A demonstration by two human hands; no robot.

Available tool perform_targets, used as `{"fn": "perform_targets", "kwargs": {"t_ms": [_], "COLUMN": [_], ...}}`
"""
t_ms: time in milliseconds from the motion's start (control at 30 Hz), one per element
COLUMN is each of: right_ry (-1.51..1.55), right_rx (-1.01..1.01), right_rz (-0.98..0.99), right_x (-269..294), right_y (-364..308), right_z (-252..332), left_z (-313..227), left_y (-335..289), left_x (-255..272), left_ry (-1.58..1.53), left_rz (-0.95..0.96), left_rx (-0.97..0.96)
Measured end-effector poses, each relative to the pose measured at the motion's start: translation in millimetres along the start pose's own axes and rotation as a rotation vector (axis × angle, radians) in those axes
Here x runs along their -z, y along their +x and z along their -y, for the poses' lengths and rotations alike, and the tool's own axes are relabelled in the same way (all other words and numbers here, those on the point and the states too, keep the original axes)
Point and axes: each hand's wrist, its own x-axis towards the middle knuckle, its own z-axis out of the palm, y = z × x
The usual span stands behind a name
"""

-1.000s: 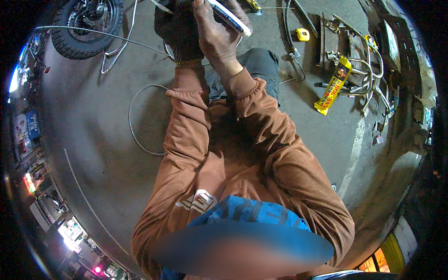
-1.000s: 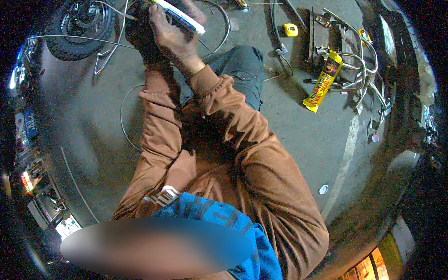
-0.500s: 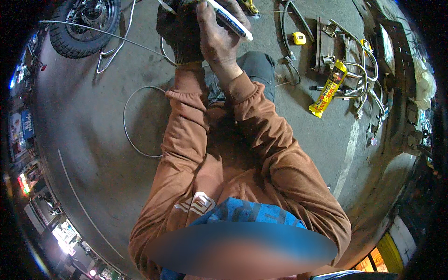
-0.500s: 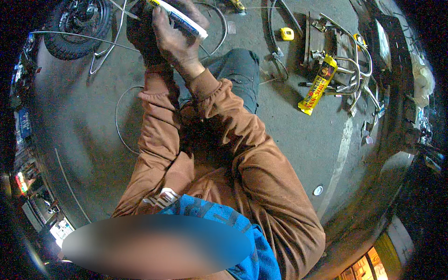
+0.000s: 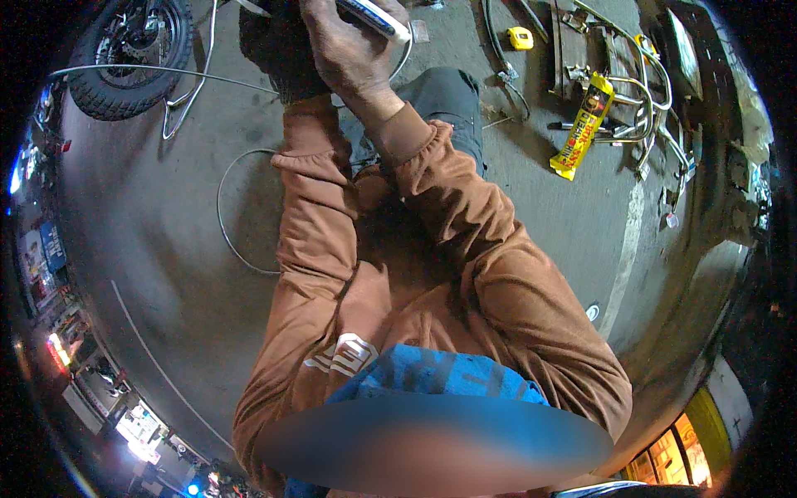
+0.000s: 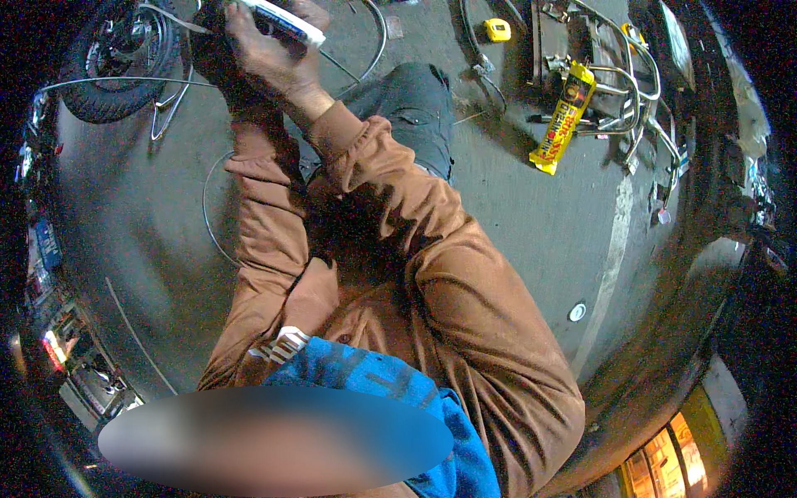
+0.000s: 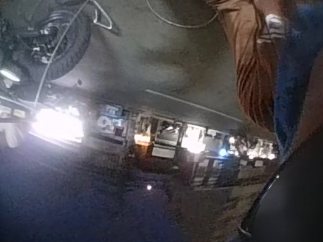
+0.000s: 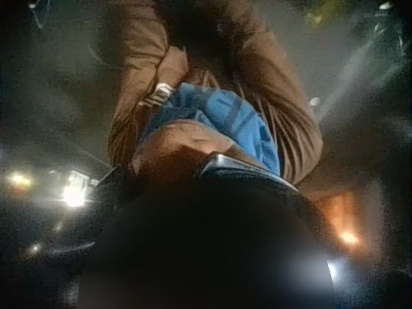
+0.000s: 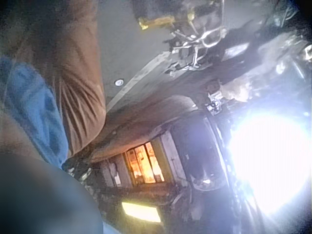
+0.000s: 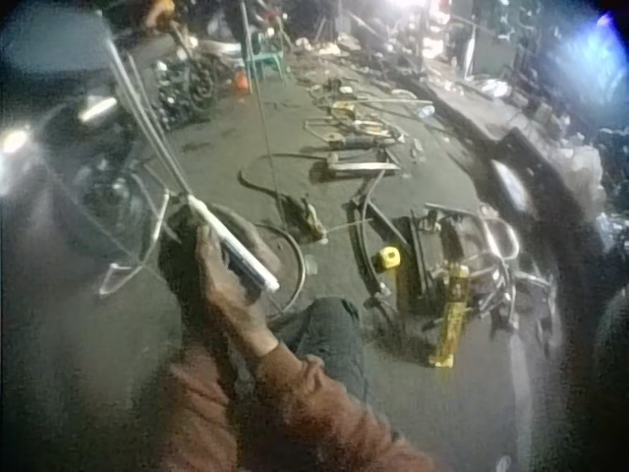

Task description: The person marks several metal rods with a white marker while kneeling on the workshop floor. They pick up each rod, apply a mark, and place it back down, repeating the process for multiple rods.

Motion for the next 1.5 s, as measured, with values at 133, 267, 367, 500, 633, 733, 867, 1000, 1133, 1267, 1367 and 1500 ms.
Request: {"fn": "perform_targets", "kwargs": {"t_ms": [133, 267, 367, 500, 633, 733, 867, 1000, 1133, 1267, 1367, 1500], "right_ry": [0.004, 0.012, 0.022, 0.046, 0.039, 0.061, 0.048, 0.126, 0.13, 0.146, 0.236, 0.026], "right_rx": [0.028, 0.047, 0.058, 0.031, 0.019, -0.011, -0.098, -0.143, -0.142, -0.159, -0.171, -0.079], "right_rz": [0.007, 0.011, 0.005, -0.001, 0.007, 0.006, 0.013, -0.041, -0.033, -0.04, -0.047, -0.005], "right_x": [-2.8, -7.1, -8.4, -9.1, -10.8, -11.0, -8.8, -10.8, -11.6, -12.6, -11.5, -9.9], "right_y": [1.7, 3.9, 5.0, 4.8, 6.0, 7.0, 5.1, 4.2, 6.3, 5.9, 4.6, 6.0], "right_z": [1.3, 1.5, 2.5, 5.3, 7.8, 10.4, 15.5, 16.3, 12.8, 11.0, 11.2, 10.9], "left_z": [2.7, 5.9, 7.2, 6.9, 5.0, 3.0, 2.0, 2.7, 3.4, 4.4, 5.1, 5.8], "left_y": [0.1, 1.8, 1.0, 1.3, 3.5, 3.8, 3.4, 3.9, 4.7, 5.8, 5.8, 5.5], "left_x": [2.6, 4.8, 6.4, 7.3, 6.9, 7.3, 6.8, 4.6, 3.6, 4.0, 4.4, 3.7], "left_ry": [0.023, 0.041, 0.052, 0.06, 0.056, 0.048, 0.046, 0.04, 0.045, 0.046, 0.049, 0.052], "left_rz": [0.023, 0.041, 0.054, 0.063, 0.06, 0.057, 0.051, 0.043, 0.044, 0.046, 0.05, 0.056], "left_rx": [-0.012, -0.029, -0.037, -0.044, -0.036, -0.022, -0.011, -0.006, -0.015, -0.028, -0.036, -0.048]}}
